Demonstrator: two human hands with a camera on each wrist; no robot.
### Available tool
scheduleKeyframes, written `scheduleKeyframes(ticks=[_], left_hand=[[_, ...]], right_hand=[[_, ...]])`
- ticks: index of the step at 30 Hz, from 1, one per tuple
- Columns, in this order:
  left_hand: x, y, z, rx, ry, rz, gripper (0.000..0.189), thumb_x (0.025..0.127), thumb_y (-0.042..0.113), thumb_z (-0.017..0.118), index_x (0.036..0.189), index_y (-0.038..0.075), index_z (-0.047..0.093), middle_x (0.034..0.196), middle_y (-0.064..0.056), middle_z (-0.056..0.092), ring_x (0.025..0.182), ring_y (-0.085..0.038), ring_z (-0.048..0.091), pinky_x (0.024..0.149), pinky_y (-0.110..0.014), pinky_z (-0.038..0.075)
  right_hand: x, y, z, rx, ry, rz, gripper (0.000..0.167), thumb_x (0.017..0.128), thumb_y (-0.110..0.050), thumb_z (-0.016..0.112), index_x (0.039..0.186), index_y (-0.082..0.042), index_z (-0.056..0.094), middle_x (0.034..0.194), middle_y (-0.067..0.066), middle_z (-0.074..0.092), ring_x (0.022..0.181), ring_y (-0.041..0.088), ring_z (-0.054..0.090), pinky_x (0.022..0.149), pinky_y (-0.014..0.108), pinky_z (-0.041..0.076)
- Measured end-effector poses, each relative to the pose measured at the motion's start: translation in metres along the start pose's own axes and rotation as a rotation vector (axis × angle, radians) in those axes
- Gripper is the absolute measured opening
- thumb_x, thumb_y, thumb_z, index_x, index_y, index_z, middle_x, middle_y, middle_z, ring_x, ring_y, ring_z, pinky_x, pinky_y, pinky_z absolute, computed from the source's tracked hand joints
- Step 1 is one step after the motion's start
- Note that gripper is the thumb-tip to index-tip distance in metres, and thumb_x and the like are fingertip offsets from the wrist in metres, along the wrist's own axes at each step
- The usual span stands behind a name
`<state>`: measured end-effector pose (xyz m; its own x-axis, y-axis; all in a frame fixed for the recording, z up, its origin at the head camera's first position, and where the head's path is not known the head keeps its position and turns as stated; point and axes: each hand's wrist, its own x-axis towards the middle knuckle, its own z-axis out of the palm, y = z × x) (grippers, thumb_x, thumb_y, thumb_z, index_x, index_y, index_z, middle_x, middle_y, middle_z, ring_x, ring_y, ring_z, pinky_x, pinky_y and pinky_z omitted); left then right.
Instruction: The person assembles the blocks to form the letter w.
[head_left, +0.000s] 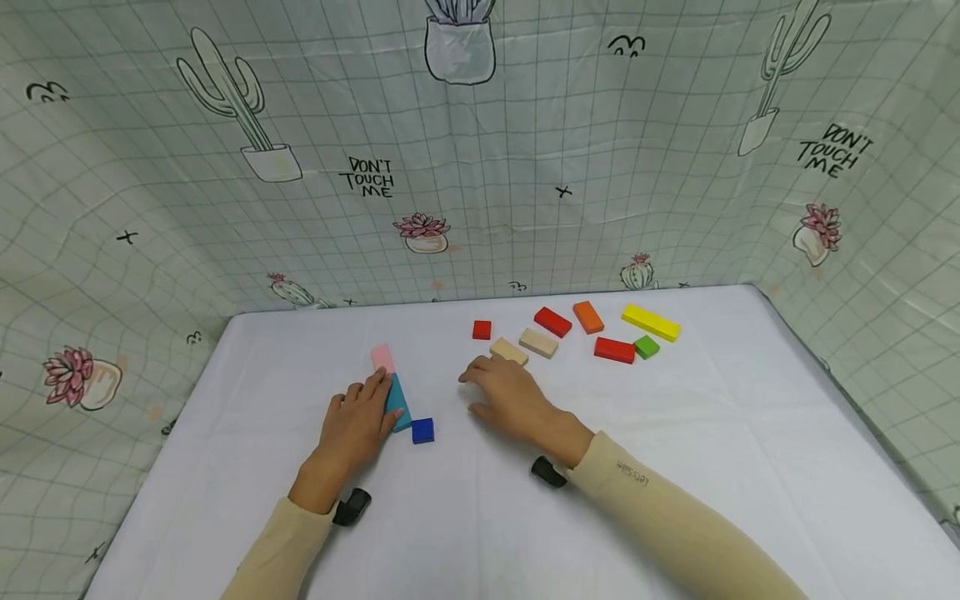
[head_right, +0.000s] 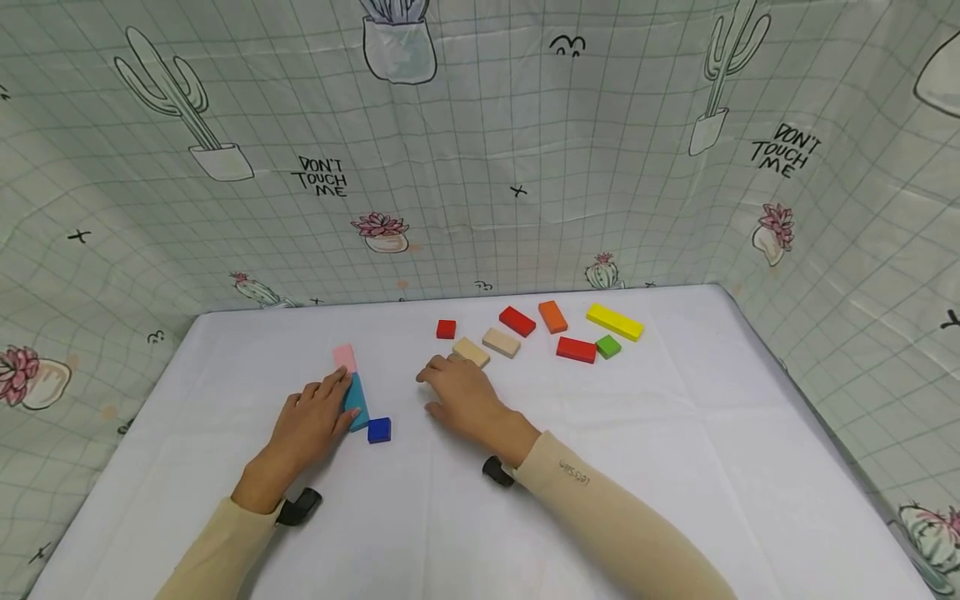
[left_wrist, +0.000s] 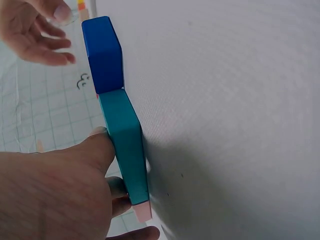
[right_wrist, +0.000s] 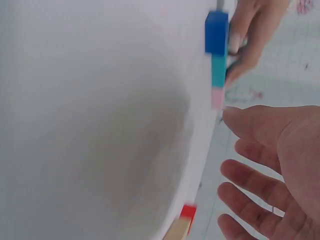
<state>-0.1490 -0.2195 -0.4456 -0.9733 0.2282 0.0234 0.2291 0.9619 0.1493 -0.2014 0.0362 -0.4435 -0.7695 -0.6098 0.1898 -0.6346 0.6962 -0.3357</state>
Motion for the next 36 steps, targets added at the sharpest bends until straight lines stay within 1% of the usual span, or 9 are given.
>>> scheduleKeyframes(ticks=[3,7,10,14,20,26,32,36], left_hand=[[-0.001,0.0,0.0,0.0,0.001,0.0,0.059,0.109,0.028,0.06,0.155,-0.006,0.047,0.162,-0.023,0.044,0.138,-0.047,0.049,0.107,-0.063,0.044],[-0.002,-0.001,0.0,-0.005,-0.001,-0.002,0.059,0.109,0.028,0.06,0.155,-0.006,0.046,0.162,-0.023,0.044,0.138,-0.047,0.049,0.107,-0.063,0.043],[-0.002,0.0,0.0,-0.01,-0.003,-0.004,0.059,0.109,0.028,0.06,0.155,-0.006,0.046,0.162,-0.023,0.043,0.138,-0.047,0.049,0.108,-0.063,0.043],[-0.002,0.0,0.0,-0.008,0.005,-0.003,0.058,0.109,0.027,0.061,0.154,-0.006,0.047,0.162,-0.023,0.044,0.137,-0.047,0.05,0.107,-0.063,0.043],[-0.003,0.0,0.0,-0.009,0.017,0.003,0.058,0.108,0.027,0.062,0.154,-0.007,0.048,0.161,-0.023,0.045,0.136,-0.047,0.051,0.106,-0.063,0.044],[-0.002,0.0,0.001,-0.007,0.011,0.003,0.058,0.108,0.027,0.061,0.154,-0.006,0.048,0.161,-0.023,0.045,0.136,-0.047,0.051,0.106,-0.063,0.044],[-0.001,0.0,0.001,0.0,0.011,0.001,0.058,0.108,0.028,0.061,0.154,-0.006,0.047,0.161,-0.023,0.045,0.136,-0.046,0.051,0.106,-0.063,0.044],[-0.001,0.0,0.001,-0.004,0.01,0.001,0.059,0.109,0.028,0.061,0.155,-0.006,0.047,0.162,-0.023,0.044,0.136,-0.047,0.05,0.106,-0.063,0.044]], right_hand=[[-0.002,0.013,-0.005,0.001,0.004,0.026,0.038,0.09,-0.009,0.084,0.126,-0.006,0.074,0.129,0.01,0.069,0.118,0.032,0.063,0.103,0.045,0.053],[-0.005,0.03,-0.011,-0.027,-0.004,0.043,0.044,0.09,-0.009,0.083,0.132,-0.004,0.071,0.138,0.012,0.065,0.123,0.033,0.061,0.107,0.047,0.051],[-0.008,0.04,-0.014,-0.066,-0.008,0.039,0.051,0.091,-0.011,0.083,0.138,-0.003,0.067,0.144,0.013,0.063,0.128,0.034,0.06,0.11,0.048,0.049],[-0.009,0.051,-0.017,-0.09,-0.015,0.022,0.056,0.091,-0.009,0.082,0.144,-0.004,0.064,0.148,0.015,0.061,0.137,0.036,0.055,0.115,0.052,0.045],[-0.008,0.061,-0.02,-0.083,-0.026,0.013,0.059,0.091,-0.004,0.08,0.147,-0.004,0.061,0.15,0.017,0.059,0.139,0.039,0.053,0.115,0.056,0.044],[-0.006,0.068,-0.02,-0.098,-0.04,0.01,0.058,0.093,-0.002,0.076,0.148,0.001,0.058,0.152,0.017,0.058,0.139,0.039,0.054,0.116,0.055,0.044],[-0.004,0.073,-0.019,-0.105,-0.04,-0.041,0.055,0.094,-0.001,0.074,0.148,-0.003,0.06,0.151,0.017,0.059,0.139,0.039,0.055,0.115,0.055,0.045],[-0.004,0.075,-0.018,-0.102,-0.046,-0.073,0.056,0.095,0.002,0.071,0.149,-0.003,0.059,0.152,0.017,0.058,0.14,0.039,0.053,0.117,0.056,0.043]])
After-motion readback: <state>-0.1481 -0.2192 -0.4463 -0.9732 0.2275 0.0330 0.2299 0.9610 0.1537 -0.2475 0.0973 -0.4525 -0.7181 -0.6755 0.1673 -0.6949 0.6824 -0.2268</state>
